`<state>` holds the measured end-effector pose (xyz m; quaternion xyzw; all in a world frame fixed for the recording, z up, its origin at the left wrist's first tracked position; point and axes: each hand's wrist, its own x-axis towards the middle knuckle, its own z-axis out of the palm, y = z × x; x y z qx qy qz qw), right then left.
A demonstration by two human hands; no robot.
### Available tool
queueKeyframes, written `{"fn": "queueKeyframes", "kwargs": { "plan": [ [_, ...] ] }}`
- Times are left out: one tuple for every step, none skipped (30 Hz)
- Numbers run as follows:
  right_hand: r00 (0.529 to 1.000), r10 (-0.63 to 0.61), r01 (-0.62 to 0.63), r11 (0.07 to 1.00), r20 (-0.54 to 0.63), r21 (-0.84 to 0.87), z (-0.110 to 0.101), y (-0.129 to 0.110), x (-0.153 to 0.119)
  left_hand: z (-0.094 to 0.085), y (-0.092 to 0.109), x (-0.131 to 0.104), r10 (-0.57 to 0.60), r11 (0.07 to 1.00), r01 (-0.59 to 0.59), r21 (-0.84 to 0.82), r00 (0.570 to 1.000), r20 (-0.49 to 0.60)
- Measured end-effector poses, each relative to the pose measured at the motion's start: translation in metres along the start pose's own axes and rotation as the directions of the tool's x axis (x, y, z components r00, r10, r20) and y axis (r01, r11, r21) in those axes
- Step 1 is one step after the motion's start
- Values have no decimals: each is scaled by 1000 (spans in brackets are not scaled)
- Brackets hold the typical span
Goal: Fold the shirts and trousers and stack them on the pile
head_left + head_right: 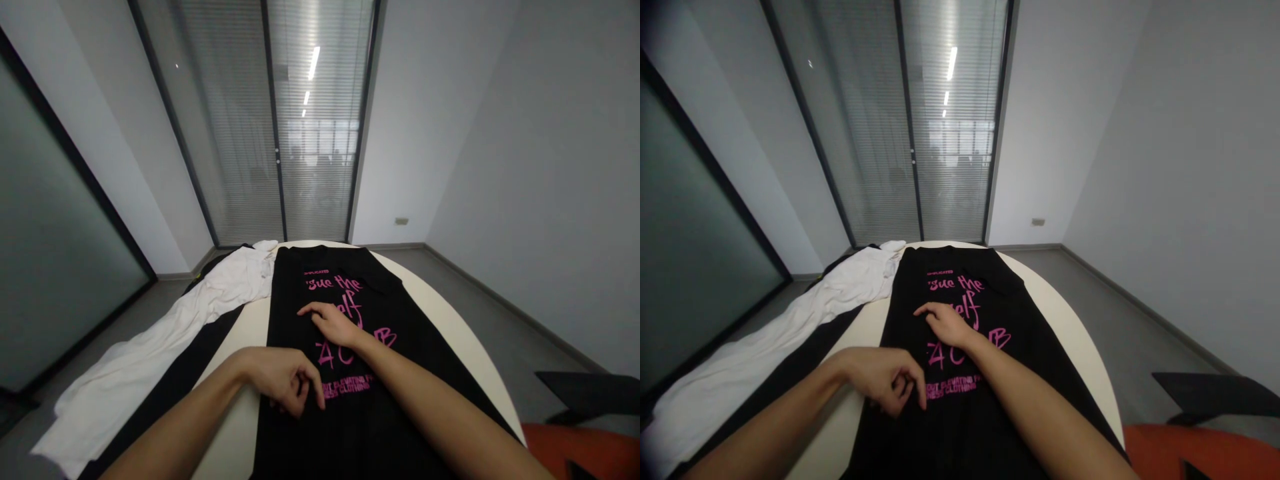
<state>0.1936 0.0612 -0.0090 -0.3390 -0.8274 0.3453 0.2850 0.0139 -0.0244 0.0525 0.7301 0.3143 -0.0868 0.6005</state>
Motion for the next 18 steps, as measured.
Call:
{"fn": "queueKeyframes", "kwargs": {
  "plan": [
    [1000, -20, 20, 1000, -3, -3, -1, 0, -1, 1, 0, 2, 44, 998, -41, 54, 997, -69],
    [999, -37, 37, 999, -7, -16, -2, 0, -2, 2, 1, 4, 87, 992, -74, 104, 988, -131],
    [998, -55, 55, 998, -7, -36, -3, 0, -3, 3, 1, 5, 122, 984, -94, 151, 975, -184],
    [997, -74, 74, 996, -4, -57, -3, 0, -4, 4, 2, 6, 145, 975, -101, 198, 964, -224],
    [996, -91, 90, 993, -9, -78, -4, 1, -5, 5, 2, 7, 162, 964, -96, 246, 952, -262],
    [994, -104, 101, 990, -26, -103, -5, 1, -6, 6, 2, 8, 179, 950, -87, 299, 938, -297],
    [992, -113, 105, 986, -56, -133, -7, 1, -7, 7, 1, 9, 195, 933, -72, 352, 924, -328],
    [988, -119, 102, 981, -94, -167, -9, 1, -7, 8, -1, 10, 206, 916, -52, 398, 912, -354],
    [983, -125, 96, 975, -137, -203, -11, -1, -8, 9, -3, 11, 212, 903, -34, 429, 902, -377],
    [975, -137, 93, 967, -174, -239, -13, -5, -9, 9, -6, 12, 212, 901, -23, 434, 895, -393],
    [969, -157, 102, 958, -192, -269, -16, -10, -10, 8, -11, 14, 204, 914, -27, 404, 894, -400],
    [965, -185, 128, 950, -184, -286, -18, -17, -11, 6, -15, 15, 188, 940, -47, 339, 898, -398],
    [964, -218, 168, 943, -151, -287, -20, -24, -14, 4, -20, 16, 171, 964, -73, 256, 906, -388],
    [962, -256, 224, 938, -94, -266, -20, -33, -17, 1, -24, 16, 162, 980, -101, 173, 910, -383],
    [954, -299, 285, 929, -25, -237, -20, -41, -21, -2, -27, 16, 169, 984, -132, 119, 898, -405],
    [936, -346, 351, 916, 58, -192, -18, -49, -26, -6, -30, 16, 183, 983, -167, 76, 878, -441],
    [908, -396, 414, 900, 139, -138, -15, -58, -32, -10, -33, 15, 203, 977, -208, 46, 847, -491],
    [860, -453, 478, 876, 235, -59, -12, -66, -38, -14, -35, 14, 228, 967, -254, 30, 803, -551]
  ]
}}
